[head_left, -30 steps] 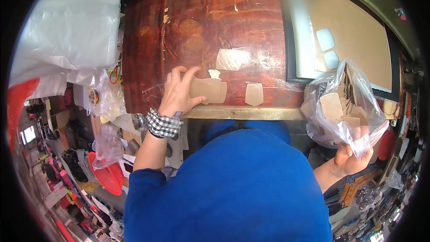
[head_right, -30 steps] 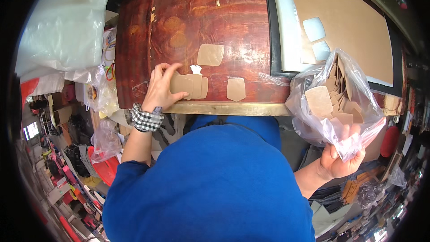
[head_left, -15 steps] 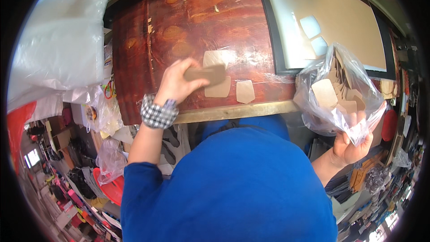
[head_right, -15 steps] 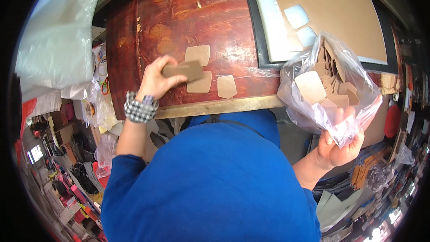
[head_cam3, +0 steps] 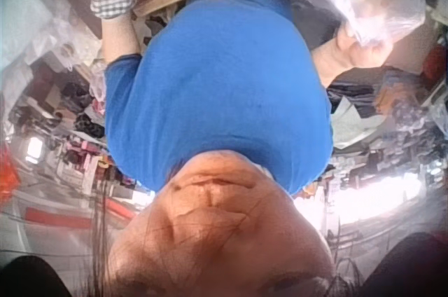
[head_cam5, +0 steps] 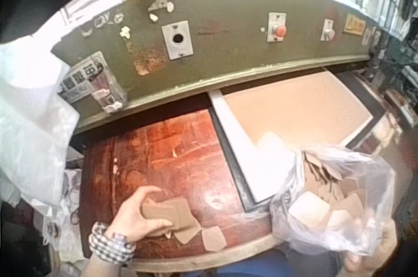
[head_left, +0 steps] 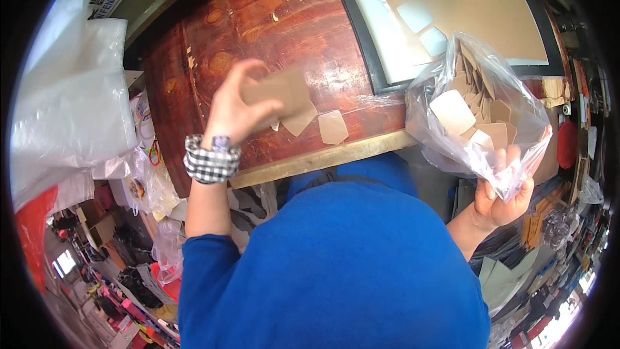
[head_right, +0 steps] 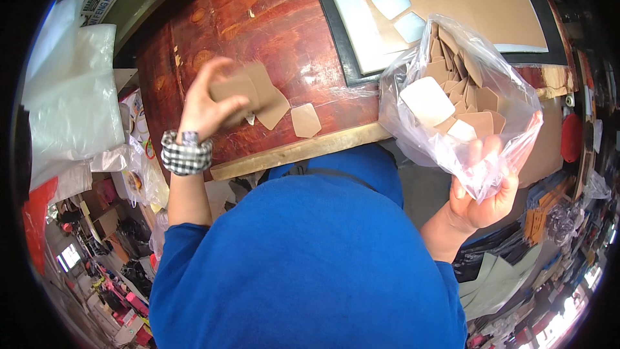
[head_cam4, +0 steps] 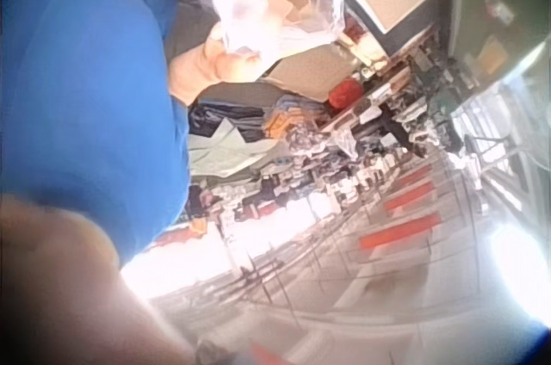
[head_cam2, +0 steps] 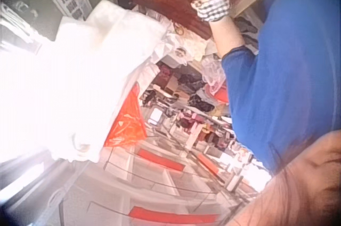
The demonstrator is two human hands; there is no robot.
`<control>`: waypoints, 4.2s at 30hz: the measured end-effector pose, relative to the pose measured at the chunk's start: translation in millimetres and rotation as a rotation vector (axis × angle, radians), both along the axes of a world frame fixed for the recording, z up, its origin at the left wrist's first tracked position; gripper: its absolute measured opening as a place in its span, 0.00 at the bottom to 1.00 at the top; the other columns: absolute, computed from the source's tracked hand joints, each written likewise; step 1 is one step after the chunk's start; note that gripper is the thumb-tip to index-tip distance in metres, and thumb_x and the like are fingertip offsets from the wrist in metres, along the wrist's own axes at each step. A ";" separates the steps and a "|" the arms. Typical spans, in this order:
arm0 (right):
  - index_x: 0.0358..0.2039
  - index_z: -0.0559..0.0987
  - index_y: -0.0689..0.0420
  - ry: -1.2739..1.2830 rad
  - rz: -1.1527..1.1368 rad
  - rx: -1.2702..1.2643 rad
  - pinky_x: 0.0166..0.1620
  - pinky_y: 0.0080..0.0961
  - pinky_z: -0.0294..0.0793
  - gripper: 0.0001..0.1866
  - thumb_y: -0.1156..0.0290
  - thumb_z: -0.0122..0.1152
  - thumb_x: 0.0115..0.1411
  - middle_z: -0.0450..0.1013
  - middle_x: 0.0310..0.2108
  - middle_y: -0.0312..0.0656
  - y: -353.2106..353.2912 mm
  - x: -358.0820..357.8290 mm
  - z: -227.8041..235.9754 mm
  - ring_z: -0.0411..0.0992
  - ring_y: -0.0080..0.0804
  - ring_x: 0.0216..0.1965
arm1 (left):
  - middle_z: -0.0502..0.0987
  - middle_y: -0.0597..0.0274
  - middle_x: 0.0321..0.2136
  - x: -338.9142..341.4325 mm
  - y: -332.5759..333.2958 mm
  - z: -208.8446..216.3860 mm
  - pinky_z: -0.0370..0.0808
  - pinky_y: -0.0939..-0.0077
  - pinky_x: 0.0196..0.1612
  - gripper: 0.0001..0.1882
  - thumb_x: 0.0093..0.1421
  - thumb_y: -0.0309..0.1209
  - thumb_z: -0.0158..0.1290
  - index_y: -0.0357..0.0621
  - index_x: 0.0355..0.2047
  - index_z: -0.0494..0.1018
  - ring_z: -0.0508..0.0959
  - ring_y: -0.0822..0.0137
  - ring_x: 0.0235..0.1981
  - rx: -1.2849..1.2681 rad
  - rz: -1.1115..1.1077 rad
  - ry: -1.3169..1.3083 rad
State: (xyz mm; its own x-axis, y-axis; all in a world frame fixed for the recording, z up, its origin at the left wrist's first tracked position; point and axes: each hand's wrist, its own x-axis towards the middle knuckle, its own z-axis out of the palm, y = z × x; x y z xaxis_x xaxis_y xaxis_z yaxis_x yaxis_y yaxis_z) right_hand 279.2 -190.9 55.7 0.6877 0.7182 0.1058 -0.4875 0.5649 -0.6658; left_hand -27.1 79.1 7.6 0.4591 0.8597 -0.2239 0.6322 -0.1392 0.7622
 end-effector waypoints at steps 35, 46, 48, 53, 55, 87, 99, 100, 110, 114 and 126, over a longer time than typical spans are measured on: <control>0.70 0.34 0.26 0.095 0.160 0.132 0.15 0.40 0.79 0.45 0.72 0.43 0.59 0.64 0.24 0.51 -26.6 -20.3 5.0 0.68 0.40 0.20 | 0.74 0.53 0.49 212.3 -77.5 30.3 0.69 0.61 0.54 0.35 0.48 0.35 0.68 0.40 0.55 0.68 0.73 0.52 0.49 0.506 -0.836 -0.591; 0.71 0.34 0.39 0.094 -0.175 -0.006 0.12 0.40 0.76 0.42 0.69 0.41 0.61 0.68 0.31 0.54 -48.6 0.1 1.4 0.72 0.49 0.24 | 0.79 0.57 0.28 322.1 -15.4 -13.3 0.78 0.72 0.36 0.15 0.63 0.32 0.54 0.38 0.47 0.72 0.80 0.63 0.30 0.150 -0.466 -0.402; 0.71 0.33 0.41 0.032 -0.157 0.004 0.12 0.40 0.75 0.43 0.70 0.41 0.60 0.70 0.30 0.52 -46.1 11.8 14.6 0.71 0.48 0.20 | 0.78 0.62 0.23 317.2 -15.9 9.0 0.77 0.74 0.29 0.09 0.66 0.31 0.51 0.40 0.43 0.72 0.79 0.65 0.23 0.047 -0.255 -0.786; 0.69 0.36 0.47 0.132 0.097 0.281 0.13 0.38 0.74 0.40 0.75 0.41 0.60 0.69 0.24 0.52 -29.2 27.9 57.9 0.70 0.44 0.19 | 0.68 0.71 0.18 231.1 -5.7 99.8 0.63 0.85 0.19 0.09 0.70 0.30 0.43 0.41 0.46 0.67 0.64 0.79 0.16 0.076 -0.133 -1.335; 0.65 0.45 0.54 0.100 0.141 0.279 0.17 0.36 0.75 0.35 0.75 0.45 0.58 0.70 0.24 0.51 -14.8 32.5 70.5 0.72 0.43 0.20 | 0.63 0.72 0.16 193.4 -19.7 132.5 0.61 0.83 0.18 0.11 0.70 0.31 0.39 0.39 0.45 0.68 0.60 0.79 0.15 0.166 -0.140 -1.467; 0.55 0.65 0.77 -0.547 1.504 0.263 0.42 0.39 0.72 0.38 0.47 0.44 0.64 0.72 0.32 0.54 76.9 -378.3 45.4 0.73 0.44 0.33 | 0.77 0.52 0.30 -193.6 -264.5 126.7 0.77 0.64 0.38 0.10 0.64 0.28 0.48 0.34 0.39 0.76 0.78 0.51 0.32 0.953 -0.134 -1.091; 0.25 0.74 0.63 -0.452 2.280 -0.304 0.27 0.25 0.61 0.21 0.65 0.44 0.72 0.60 0.15 0.34 42.9 -488.9 -1.8 0.55 0.22 0.18 | 0.75 0.51 0.49 -477.6 -374.7 16.0 0.71 0.67 0.55 0.24 0.56 0.31 0.63 0.38 0.52 0.71 0.75 0.60 0.51 0.692 1.262 -1.019; 0.22 0.71 0.62 -0.317 2.275 -0.334 0.27 0.28 0.61 0.23 0.63 0.42 0.72 0.58 0.15 0.34 44.9 -496.1 -2.3 0.54 0.23 0.17 | 0.67 0.47 0.57 -513.4 -378.0 -2.6 0.67 0.64 0.59 0.39 0.55 0.35 0.64 0.40 0.63 0.58 0.68 0.57 0.58 0.697 1.505 -0.554; 0.21 0.69 0.58 -0.426 1.830 -0.118 0.27 0.35 0.64 0.24 0.54 0.45 0.70 0.53 0.11 0.34 75.8 -497.0 35.8 0.52 0.26 0.14 | 0.59 0.30 0.60 -652.6 -294.3 -137.8 0.60 0.56 0.64 0.53 0.47 0.38 0.65 0.45 0.68 0.45 0.59 0.40 0.63 0.611 1.465 0.451; 0.17 0.63 0.54 -0.376 1.458 -0.047 0.22 0.31 0.60 0.26 0.53 0.41 0.71 0.50 0.09 0.30 85.9 -458.5 51.7 0.47 0.24 0.11 | 0.80 0.44 0.39 -673.0 -274.5 -142.7 0.75 0.61 0.49 0.18 0.54 0.25 0.50 0.42 0.47 0.76 0.80 0.51 0.43 0.307 1.435 0.411; 0.27 0.67 0.52 -0.309 0.585 -0.125 0.24 0.18 0.53 0.16 0.60 0.43 0.72 0.46 0.13 0.23 102.2 -327.3 80.7 0.43 0.14 0.14 | 0.76 0.54 0.27 -556.1 -233.1 100.8 0.74 0.74 0.37 0.10 0.54 0.21 0.43 0.34 0.29 0.75 0.76 0.64 0.29 1.354 0.824 -0.517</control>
State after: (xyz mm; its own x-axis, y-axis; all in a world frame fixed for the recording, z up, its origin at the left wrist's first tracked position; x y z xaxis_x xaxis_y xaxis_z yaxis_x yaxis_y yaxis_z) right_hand -48.1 -88.8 136.5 0.1328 0.9830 0.1266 -0.4664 0.1747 -0.8672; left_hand -583.2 -154.0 108.4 -0.4022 0.3254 0.8558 0.6031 -0.6091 0.5150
